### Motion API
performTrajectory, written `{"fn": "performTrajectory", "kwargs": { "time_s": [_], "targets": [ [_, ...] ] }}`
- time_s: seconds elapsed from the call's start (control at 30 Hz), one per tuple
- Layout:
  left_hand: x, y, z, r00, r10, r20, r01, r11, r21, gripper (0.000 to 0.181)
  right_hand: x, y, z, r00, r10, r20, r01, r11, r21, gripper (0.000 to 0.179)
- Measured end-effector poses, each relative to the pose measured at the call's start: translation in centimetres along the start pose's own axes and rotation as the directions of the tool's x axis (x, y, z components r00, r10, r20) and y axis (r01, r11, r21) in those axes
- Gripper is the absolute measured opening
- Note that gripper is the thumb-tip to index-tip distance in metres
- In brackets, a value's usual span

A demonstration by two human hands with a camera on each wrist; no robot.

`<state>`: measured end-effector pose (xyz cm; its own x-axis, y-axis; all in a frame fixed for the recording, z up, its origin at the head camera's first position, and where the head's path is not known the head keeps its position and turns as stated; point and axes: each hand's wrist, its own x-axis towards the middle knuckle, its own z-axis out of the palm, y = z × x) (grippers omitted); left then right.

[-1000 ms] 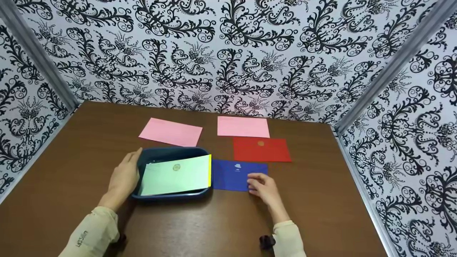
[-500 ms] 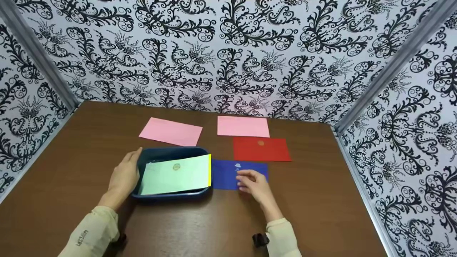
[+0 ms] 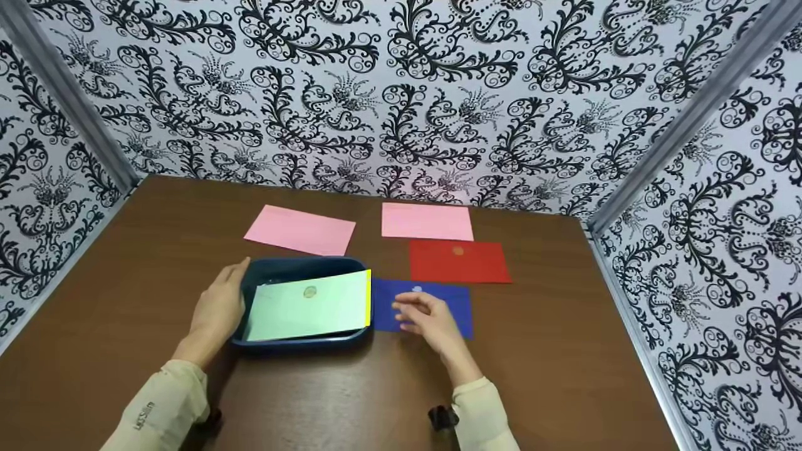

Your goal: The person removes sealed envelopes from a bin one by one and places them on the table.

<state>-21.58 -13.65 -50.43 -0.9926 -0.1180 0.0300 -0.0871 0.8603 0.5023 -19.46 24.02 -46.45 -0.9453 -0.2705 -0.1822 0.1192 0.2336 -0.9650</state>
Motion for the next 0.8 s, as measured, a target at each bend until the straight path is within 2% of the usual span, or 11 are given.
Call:
{"fn": "performTrajectory", "kwargs": {
  "time_s": [0.43,0.8],
  "targets": [
    [-0.1,0.1,-0.2,1.000,-0.008,0.015,0.008,1.000,0.017,0.063,0.4,-0.4,1.5,0.995,-0.036,0.088,0.036,0.999,-0.002,0.048],
    [-0.2,0.1,-0.2,1.000,-0.009,0.023,0.009,1.000,0.006,0.063,0.6,-0.9,2.4,0.993,-0.038,0.111,0.038,0.999,-0.004,0.047]
  ]
}}
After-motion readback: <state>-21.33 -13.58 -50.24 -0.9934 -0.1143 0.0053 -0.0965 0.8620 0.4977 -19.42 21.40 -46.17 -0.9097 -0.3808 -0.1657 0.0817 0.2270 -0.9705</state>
